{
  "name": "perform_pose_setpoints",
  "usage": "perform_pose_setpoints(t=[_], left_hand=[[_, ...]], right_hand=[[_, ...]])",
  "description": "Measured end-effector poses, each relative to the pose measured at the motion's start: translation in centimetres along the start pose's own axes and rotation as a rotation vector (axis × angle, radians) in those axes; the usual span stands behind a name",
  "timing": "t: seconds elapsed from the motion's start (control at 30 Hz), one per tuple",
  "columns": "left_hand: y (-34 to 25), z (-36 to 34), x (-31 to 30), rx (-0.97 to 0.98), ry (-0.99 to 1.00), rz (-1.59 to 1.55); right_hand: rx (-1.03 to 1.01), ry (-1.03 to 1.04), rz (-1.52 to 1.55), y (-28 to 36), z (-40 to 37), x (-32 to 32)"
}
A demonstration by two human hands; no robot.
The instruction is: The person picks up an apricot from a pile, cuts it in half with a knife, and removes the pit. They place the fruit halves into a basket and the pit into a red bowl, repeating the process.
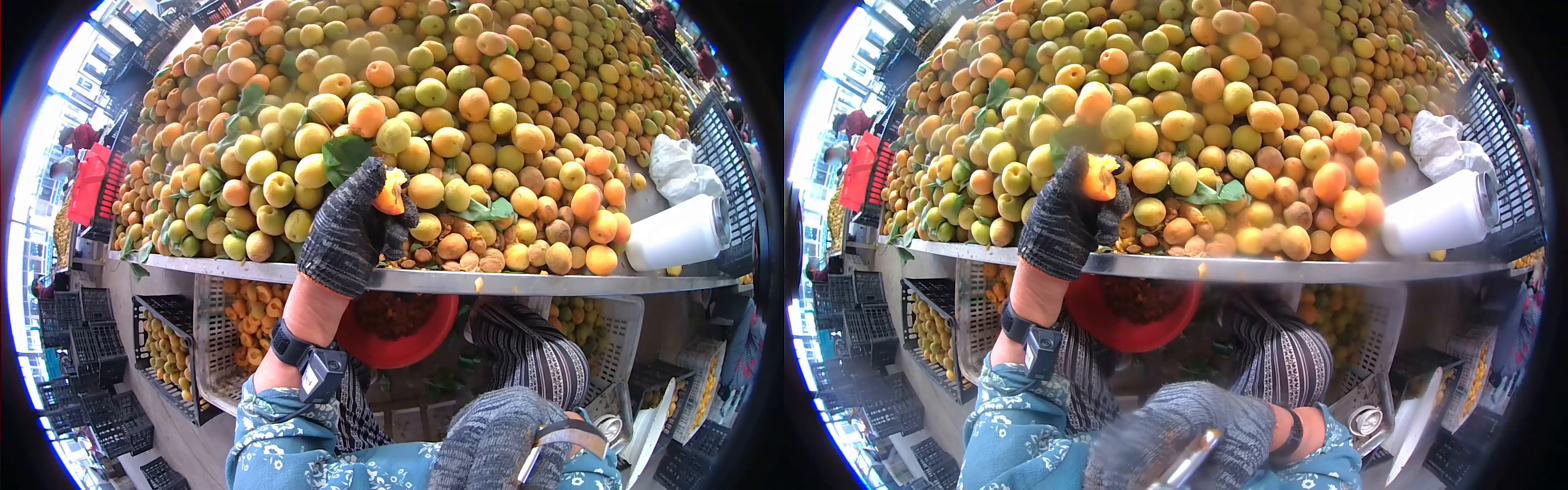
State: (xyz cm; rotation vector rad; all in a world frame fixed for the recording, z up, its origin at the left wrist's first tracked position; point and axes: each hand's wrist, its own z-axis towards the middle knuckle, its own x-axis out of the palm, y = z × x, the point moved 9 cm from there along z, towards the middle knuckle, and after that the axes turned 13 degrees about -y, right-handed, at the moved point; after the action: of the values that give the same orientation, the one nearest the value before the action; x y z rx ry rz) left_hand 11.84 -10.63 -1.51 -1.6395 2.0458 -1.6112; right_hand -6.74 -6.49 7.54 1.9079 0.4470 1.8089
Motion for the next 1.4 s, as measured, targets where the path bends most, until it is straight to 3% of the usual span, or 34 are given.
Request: perform_pose_setpoints(t=[0.1,0.33,0.43,0.47,0.5,0.53,0.57,0.6,0.63,0.7,0.73,0.77,0.87,1.03,1.1,1.17,1.3,1.4], left_hand=[[-0.3,-0.3,-0.4,0.007,-0.116,-0.032],[-0.3,-0.1,-1.0,-0.062,0.061,-0.015],[0.0,1.4,-1.0,-0.058,0.162,-0.033],[0.6,1.7,-0.7,-0.077,0.205,-0.042],[0.9,1.7,-0.5,-0.19,0.288,-0.128],[1.2,1.9,-1.2,-0.102,0.112,0.043],[-0.1,0.7,-1.0,0.08,-0.153,-0.047],[0.5,2.2,-1.4,-0.006,0.065,-0.179],[0.8,2.9,-2.2,-0.008,0.039,-0.195],[-0.1,2.3,-2.1,0.228,0.01,0.024],[0.7,1.7,-1.2,0.002,0.126,0.086],[1.2,1.0,-0.4,-0.056,0.204,0.103],[1.5,0.7,-0.6,0.014,0.036,0.169],[2.8,-1.0,0.9,-0.048,0.154,0.161],[3.5,-1.7,1.6,-0.076,0.168,0.147],[3.6,-1.5,1.2,-0.038,0.068,0.147],[4.7,-3.7,1.6,-0.048,0.21,0.066],[7.1,-4.1,0.1,-0.115,0.207,0.081]], right_hand=[[-0.019,0.026,0.011,0.3,0.0,0.4],[-0.094,0.025,0.031,1.2,0.3,0.4],[-0.052,-0.092,-0.109,1.3,0.9,-1.2],[0.122,-0.223,0.018,0.4,0.2,-1.7],[-0.009,-0.247,-0.109,1.5,0.6,-1.8],[0.066,-0.283,-0.052,1.6,0.3,-1.4],[-0.03,-0.32,-0.101,1.8,0.4,-1.5],[-0.018,-0.364,-0.2,1.6,0.0,-1.9],[0.0,-0.402,-0.301,1.7,-0.6,-2.2],[-0.078,-0.421,-0.338,2.4,-2.2,-2.4],[-0.075,-0.495,-0.298,2.9,-3.7,-2.5],[-0.129,-0.566,-0.323,3.2,-5.1,-3.5],[-0.239,-0.924,-0.383,5.5,-14.1,-6.5],[-0.589,-1.534,-0.519,5.5,-33.4,-9.8],[-0.541,-1.687,-0.473,3.4,-41.7,-11.4],[-0.705,-1.911,-0.427,1.5,-48.6,-11.5],[-0.998,-2.227,-0.272,-4.8,-63.8,-15.9],[-0.962,-2.395,-0.179,-9.0,-70.1,-15.6]])
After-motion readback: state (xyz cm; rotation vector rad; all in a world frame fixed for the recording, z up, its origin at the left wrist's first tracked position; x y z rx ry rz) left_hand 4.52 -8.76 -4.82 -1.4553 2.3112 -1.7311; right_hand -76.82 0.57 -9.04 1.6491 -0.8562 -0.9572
